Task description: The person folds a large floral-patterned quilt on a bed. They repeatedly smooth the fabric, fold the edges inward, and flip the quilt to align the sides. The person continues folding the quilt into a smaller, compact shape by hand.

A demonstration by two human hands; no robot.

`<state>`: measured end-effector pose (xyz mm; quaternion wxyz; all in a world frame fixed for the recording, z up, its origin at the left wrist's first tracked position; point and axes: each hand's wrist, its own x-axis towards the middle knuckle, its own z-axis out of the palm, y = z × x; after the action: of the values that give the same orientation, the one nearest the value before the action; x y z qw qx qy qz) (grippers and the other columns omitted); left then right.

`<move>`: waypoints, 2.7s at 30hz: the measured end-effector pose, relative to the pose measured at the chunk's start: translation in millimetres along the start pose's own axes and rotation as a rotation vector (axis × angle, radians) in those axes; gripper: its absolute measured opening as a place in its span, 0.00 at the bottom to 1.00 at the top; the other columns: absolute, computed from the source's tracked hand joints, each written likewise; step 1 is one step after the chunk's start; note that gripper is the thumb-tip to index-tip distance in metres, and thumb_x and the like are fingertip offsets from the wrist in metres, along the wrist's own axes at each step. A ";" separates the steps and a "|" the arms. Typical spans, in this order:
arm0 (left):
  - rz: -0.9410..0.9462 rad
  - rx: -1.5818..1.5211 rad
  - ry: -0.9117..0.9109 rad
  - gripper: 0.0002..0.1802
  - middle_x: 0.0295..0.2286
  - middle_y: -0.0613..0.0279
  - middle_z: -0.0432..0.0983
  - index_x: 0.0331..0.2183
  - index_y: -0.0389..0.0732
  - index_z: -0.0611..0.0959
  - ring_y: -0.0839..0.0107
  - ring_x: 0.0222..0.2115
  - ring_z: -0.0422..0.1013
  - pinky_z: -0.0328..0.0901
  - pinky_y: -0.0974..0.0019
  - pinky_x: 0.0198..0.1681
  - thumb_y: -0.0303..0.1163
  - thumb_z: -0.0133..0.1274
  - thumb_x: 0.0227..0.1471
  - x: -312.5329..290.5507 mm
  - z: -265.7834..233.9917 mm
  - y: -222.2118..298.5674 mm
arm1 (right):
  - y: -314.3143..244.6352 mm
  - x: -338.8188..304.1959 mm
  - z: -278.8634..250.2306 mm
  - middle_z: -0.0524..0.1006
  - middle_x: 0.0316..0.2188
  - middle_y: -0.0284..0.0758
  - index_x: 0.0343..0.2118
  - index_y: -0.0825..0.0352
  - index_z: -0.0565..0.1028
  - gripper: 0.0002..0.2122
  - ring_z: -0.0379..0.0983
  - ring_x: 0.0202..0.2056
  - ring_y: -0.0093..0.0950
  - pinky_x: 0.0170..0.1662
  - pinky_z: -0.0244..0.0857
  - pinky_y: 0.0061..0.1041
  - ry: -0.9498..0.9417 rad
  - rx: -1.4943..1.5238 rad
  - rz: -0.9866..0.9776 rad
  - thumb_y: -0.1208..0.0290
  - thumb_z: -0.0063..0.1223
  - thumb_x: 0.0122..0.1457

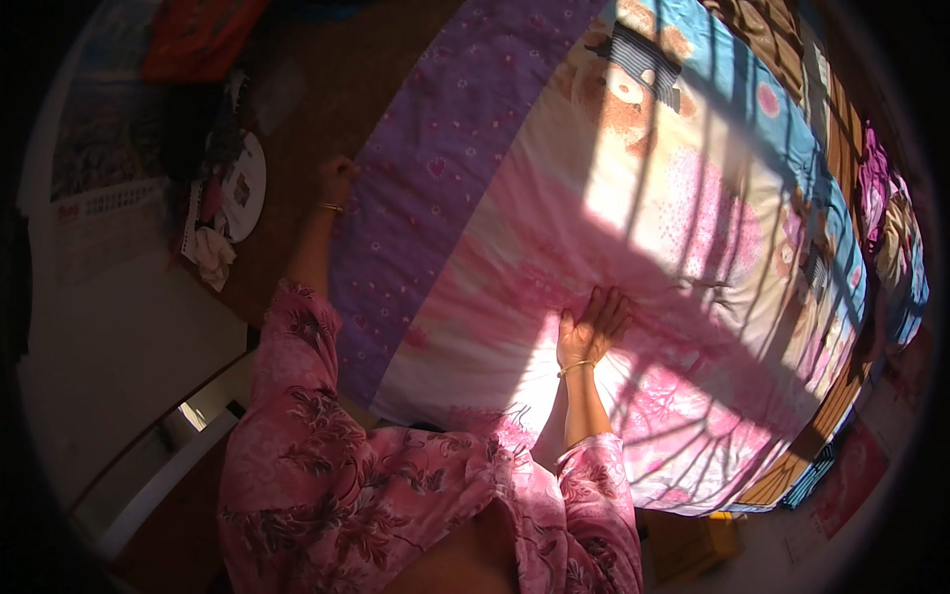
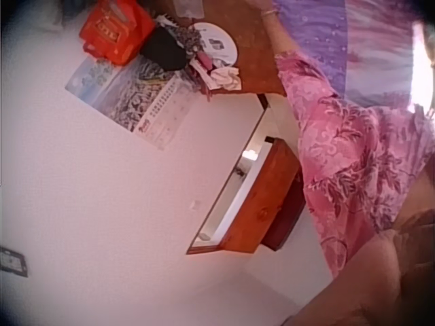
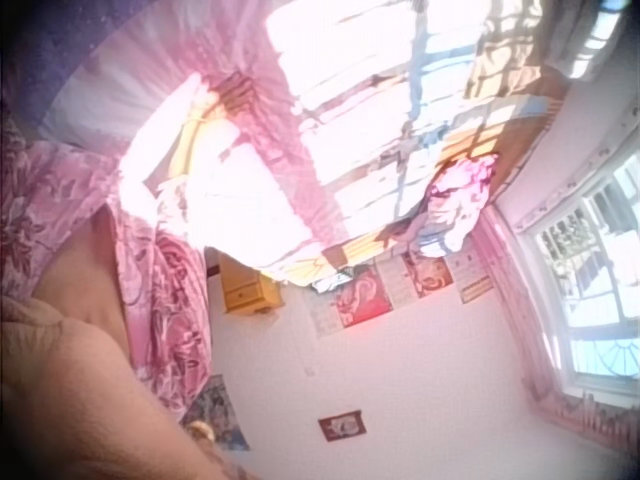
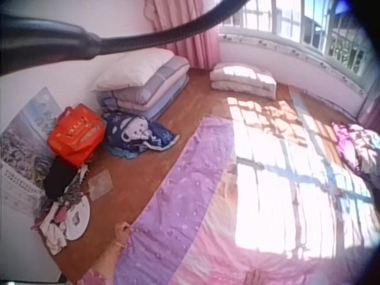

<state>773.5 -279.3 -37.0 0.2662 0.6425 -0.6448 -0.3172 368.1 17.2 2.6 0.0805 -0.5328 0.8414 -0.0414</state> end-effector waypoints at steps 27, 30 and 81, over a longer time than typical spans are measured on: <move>0.750 0.642 -0.170 0.33 0.55 0.53 0.55 0.54 0.48 0.66 0.50 0.57 0.49 0.44 0.45 0.58 0.47 0.53 0.48 123.6 138.4 156.7 | 3.3 7.8 -10.4 0.61 0.52 0.45 0.48 0.64 0.68 0.31 0.51 0.57 0.47 0.59 0.39 0.52 -0.045 0.120 0.030 0.52 0.57 0.41; 0.518 0.865 -0.007 0.32 0.55 0.53 0.57 0.53 0.47 0.67 0.50 0.57 0.49 0.45 0.47 0.58 0.45 0.53 0.47 193.9 155.8 137.6 | 4.4 8.8 -11.9 0.62 0.51 0.43 0.46 0.63 0.68 0.30 0.52 0.55 0.47 0.57 0.42 0.54 -0.027 0.121 0.023 0.51 0.57 0.40; 1.061 0.723 -0.261 0.36 0.60 0.52 0.47 0.59 0.56 0.56 0.53 0.60 0.45 0.41 0.41 0.58 0.56 0.42 0.53 73.1 351.7 280.5 | 29.0 -11.2 3.1 0.55 0.59 0.43 0.56 0.64 0.62 0.35 0.44 0.63 0.42 0.62 0.38 0.50 0.105 0.497 -0.073 0.54 0.57 0.44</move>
<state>322.0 -336.1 -62.1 0.0733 0.2424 -0.9672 0.0184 347.6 39.7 -4.0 0.1636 -0.5238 0.7885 -0.2776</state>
